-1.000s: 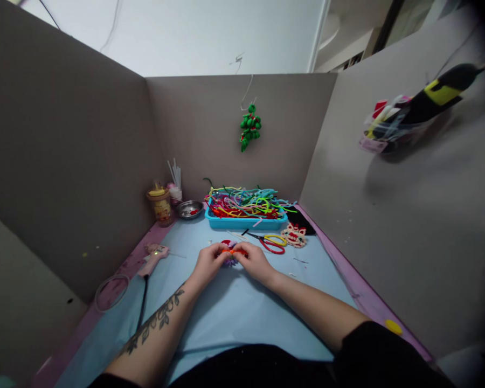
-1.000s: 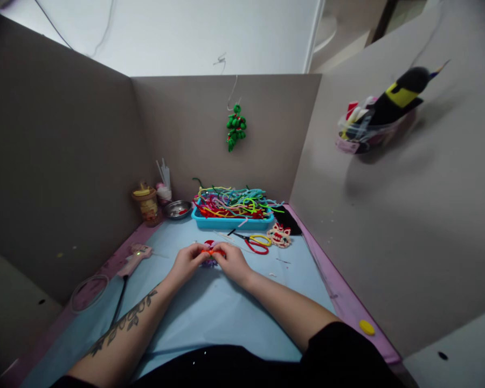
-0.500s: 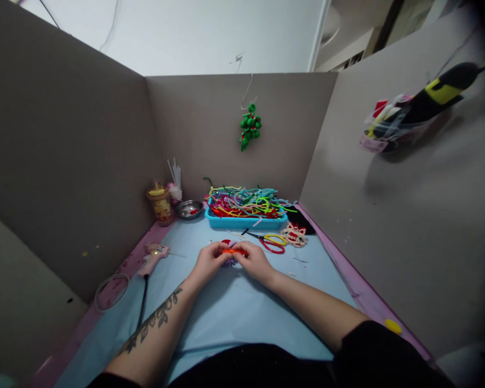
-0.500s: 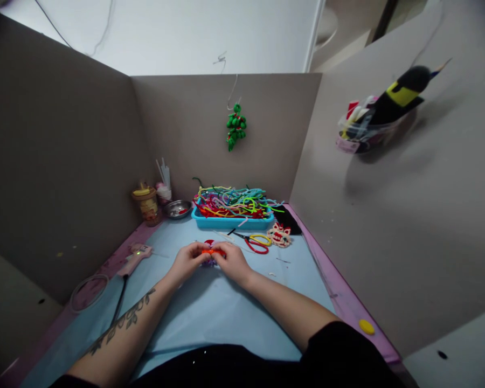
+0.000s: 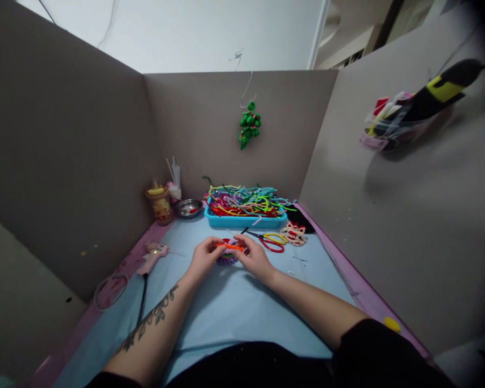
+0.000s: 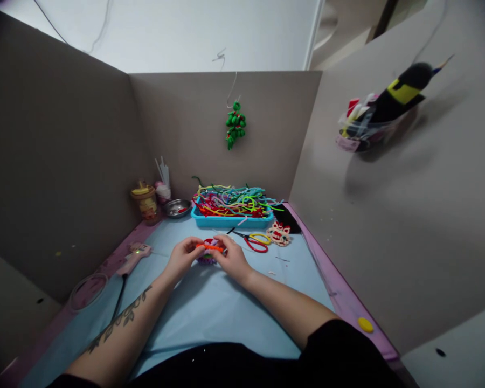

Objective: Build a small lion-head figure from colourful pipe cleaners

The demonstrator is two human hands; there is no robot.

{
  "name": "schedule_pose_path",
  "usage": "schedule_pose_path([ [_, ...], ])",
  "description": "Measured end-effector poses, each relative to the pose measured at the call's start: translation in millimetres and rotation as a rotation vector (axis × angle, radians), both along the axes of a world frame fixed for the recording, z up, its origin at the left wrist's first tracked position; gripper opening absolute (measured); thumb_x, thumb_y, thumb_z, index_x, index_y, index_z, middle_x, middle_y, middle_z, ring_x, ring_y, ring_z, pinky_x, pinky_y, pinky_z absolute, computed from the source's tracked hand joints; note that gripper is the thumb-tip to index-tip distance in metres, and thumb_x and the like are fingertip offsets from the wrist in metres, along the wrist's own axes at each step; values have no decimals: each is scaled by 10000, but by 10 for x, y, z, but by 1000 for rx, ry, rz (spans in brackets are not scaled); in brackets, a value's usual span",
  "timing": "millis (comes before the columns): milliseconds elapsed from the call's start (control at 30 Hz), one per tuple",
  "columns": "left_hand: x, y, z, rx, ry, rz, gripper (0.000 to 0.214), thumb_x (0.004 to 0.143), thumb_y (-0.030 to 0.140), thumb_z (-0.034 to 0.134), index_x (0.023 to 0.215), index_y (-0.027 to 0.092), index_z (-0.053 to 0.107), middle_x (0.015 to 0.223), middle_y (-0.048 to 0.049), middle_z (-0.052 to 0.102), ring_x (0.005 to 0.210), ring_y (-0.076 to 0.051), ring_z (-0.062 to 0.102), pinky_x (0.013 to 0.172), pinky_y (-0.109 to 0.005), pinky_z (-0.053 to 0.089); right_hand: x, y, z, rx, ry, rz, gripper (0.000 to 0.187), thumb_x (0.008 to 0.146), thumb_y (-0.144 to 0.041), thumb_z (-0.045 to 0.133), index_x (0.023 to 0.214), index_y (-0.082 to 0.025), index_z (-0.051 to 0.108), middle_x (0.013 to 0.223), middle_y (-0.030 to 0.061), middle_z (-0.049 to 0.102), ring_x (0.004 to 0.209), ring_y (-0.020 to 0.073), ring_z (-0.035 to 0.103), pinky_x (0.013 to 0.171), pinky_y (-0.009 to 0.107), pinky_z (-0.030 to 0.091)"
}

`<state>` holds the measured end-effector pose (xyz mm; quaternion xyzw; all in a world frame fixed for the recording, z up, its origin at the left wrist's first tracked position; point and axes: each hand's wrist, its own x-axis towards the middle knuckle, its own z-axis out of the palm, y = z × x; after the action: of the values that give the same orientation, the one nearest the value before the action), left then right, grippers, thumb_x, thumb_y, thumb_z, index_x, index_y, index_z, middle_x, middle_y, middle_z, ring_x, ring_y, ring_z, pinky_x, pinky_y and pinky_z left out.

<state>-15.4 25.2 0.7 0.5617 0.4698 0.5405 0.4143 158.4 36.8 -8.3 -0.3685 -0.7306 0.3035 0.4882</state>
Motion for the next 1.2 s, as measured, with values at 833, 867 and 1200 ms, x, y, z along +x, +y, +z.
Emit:
schedule_pose_path([
  [833,-138,66,-20,-41,174,-4,318,688,337,617,909,126,703,900,-104,727,800,-219,652,698,-295,492,40,174,-26,-231,118,61,148,705,-267,592,806,-163,621,734,19,646,676,150,583,642,258,457],
  [867,-154,63,-28,-32,214,-20,314,684,327,617,914,128,695,890,-97,727,797,-216,652,697,-293,492,43,182,-33,-236,81,62,135,693,-259,601,786,-162,617,707,11,637,652,144,574,623,249,449],
  [1200,-273,37,-58,-3,657,-25,158,672,299,619,698,157,683,588,-5,638,570,-154,544,534,-234,348,35,94,-10,-132,-325,122,62,676,-154,570,675,-174,629,595,-31,595,573,112,522,567,211,377],
])
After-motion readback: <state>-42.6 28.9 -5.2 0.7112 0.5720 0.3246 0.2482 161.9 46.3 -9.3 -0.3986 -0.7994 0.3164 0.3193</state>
